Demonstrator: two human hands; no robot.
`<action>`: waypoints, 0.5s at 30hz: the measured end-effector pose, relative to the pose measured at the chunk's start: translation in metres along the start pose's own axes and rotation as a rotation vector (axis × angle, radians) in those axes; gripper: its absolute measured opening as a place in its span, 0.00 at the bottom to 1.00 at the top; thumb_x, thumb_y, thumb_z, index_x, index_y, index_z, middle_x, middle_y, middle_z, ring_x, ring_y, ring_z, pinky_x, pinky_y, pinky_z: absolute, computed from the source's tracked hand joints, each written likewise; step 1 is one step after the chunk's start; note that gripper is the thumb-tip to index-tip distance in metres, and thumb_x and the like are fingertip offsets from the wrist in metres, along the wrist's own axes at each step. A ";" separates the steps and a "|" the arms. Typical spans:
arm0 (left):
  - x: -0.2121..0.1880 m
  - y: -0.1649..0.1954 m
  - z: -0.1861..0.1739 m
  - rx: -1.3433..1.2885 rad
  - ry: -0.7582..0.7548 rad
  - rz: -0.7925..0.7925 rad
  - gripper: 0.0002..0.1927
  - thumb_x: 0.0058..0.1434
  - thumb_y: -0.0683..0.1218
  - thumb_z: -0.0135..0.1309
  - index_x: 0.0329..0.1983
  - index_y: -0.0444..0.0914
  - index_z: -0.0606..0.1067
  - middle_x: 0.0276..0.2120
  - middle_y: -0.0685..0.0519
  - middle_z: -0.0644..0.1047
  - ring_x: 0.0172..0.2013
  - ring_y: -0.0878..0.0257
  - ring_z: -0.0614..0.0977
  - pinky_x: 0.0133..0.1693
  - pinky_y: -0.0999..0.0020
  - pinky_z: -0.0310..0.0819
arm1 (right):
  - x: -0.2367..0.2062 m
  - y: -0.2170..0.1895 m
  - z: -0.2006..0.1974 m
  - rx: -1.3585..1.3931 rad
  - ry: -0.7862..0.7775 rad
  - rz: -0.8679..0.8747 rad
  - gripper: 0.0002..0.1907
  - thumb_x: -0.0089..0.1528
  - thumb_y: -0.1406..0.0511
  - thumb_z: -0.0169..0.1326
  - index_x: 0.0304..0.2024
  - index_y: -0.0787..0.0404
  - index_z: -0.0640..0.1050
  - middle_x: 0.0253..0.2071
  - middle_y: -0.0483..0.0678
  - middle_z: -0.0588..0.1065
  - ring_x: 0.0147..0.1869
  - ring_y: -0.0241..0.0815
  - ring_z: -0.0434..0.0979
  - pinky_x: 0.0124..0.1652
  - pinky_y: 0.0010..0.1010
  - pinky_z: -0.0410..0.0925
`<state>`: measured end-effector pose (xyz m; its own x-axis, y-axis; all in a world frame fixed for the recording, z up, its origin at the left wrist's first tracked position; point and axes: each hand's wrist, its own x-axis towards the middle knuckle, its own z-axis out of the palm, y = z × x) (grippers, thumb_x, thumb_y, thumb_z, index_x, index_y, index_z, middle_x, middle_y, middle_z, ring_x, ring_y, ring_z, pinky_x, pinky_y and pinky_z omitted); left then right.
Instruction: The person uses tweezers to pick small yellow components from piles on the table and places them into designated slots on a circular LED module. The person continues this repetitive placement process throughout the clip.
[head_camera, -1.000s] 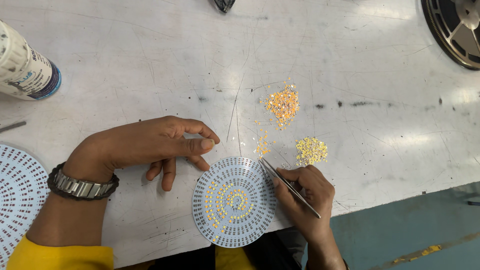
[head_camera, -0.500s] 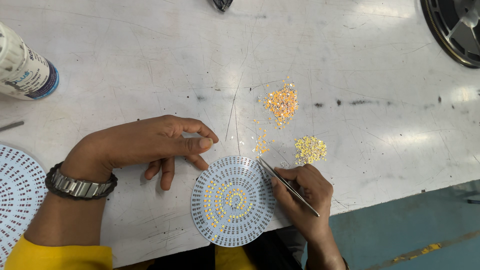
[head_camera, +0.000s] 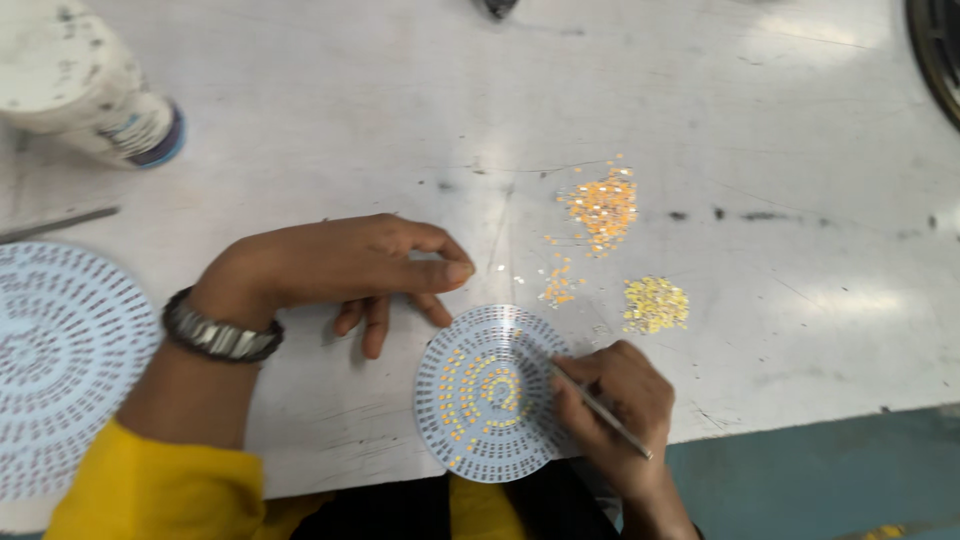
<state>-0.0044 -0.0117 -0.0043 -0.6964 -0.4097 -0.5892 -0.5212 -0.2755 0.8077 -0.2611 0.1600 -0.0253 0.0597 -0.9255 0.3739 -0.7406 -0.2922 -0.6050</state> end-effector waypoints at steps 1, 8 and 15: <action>-0.001 0.001 0.000 -0.007 0.001 0.004 0.46 0.48 0.74 0.50 0.60 0.39 0.73 0.41 0.38 0.87 0.13 0.60 0.83 0.11 0.73 0.69 | -0.001 -0.005 0.005 0.030 -0.017 -0.045 0.08 0.53 0.69 0.66 0.34 0.63 0.81 0.27 0.46 0.78 0.28 0.38 0.73 0.31 0.28 0.65; -0.003 0.000 0.000 -0.018 -0.003 0.030 0.48 0.48 0.74 0.50 0.63 0.39 0.72 0.40 0.38 0.87 0.14 0.59 0.84 0.11 0.73 0.70 | 0.004 -0.027 0.027 -0.006 -0.087 -0.087 0.09 0.52 0.70 0.67 0.33 0.63 0.81 0.24 0.45 0.76 0.25 0.41 0.72 0.25 0.30 0.64; -0.001 -0.002 0.000 -0.009 -0.003 0.037 0.47 0.49 0.74 0.50 0.62 0.38 0.72 0.40 0.37 0.87 0.13 0.59 0.84 0.10 0.73 0.71 | 0.005 -0.029 0.027 -0.015 -0.088 -0.087 0.09 0.51 0.70 0.67 0.32 0.63 0.80 0.24 0.45 0.76 0.25 0.41 0.71 0.25 0.31 0.64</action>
<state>-0.0028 -0.0107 -0.0056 -0.7165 -0.4176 -0.5588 -0.4903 -0.2683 0.8292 -0.2208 0.1570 -0.0247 0.1826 -0.9145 0.3609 -0.7400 -0.3695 -0.5620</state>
